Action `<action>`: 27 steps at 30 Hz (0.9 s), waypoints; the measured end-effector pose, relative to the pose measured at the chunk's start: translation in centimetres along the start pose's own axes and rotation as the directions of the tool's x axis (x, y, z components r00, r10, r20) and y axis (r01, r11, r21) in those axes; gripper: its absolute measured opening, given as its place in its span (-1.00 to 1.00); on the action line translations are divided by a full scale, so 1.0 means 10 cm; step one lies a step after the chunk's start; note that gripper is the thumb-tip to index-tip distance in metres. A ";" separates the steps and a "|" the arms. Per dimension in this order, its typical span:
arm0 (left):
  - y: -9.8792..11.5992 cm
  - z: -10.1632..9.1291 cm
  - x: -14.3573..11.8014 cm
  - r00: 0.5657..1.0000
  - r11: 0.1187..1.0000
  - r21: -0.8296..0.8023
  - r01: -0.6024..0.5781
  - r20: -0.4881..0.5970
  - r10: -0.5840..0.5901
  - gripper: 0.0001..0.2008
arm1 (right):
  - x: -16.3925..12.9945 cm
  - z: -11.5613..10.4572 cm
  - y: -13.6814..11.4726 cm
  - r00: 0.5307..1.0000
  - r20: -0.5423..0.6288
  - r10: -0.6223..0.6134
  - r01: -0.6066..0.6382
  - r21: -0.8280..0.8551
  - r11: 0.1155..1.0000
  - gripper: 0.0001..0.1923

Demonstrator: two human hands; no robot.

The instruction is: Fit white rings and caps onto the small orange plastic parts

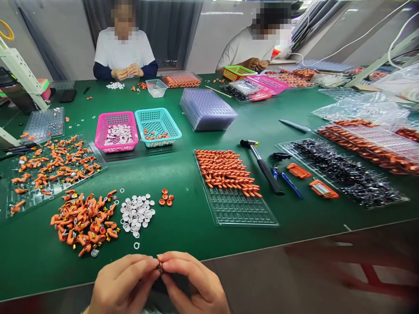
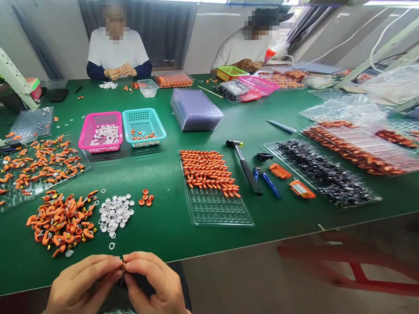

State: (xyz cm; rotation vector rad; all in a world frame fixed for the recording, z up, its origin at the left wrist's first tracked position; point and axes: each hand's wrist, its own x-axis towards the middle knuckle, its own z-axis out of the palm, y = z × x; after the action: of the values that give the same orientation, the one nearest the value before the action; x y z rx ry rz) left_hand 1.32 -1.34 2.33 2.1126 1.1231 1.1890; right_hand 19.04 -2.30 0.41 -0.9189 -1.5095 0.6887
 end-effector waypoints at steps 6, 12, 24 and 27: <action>0.09 -0.03 0.08 0.950 0.911 -0.270 0.311 0.097 -0.296 -0.72 | -0.04 -0.01 0.01 1.000 -0.014 -0.022 0.021 -0.044 0.999 -0.61; 0.14 0.06 0.09 0.598 0.316 -0.629 0.710 0.302 -0.742 -0.76 | -0.12 0.01 0.03 1.000 0.013 -0.024 0.025 -0.045 0.999 -0.55; 0.11 0.05 0.01 0.563 0.327 -0.465 0.823 0.589 -0.579 -0.52 | -0.11 -0.04 0.03 0.996 0.085 0.019 -0.024 0.065 0.998 -0.50; 0.19 0.02 0.04 0.624 0.474 -0.406 0.782 0.507 -0.595 -0.52 | -0.13 -0.06 0.04 0.995 0.102 0.007 -0.015 0.074 0.997 -0.48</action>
State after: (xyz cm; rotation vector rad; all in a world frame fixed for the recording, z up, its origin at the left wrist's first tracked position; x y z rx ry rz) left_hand 2.45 -2.10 3.75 1.0703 1.0992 0.6380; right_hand 19.67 -3.23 -0.52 -0.8468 -1.5592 0.8048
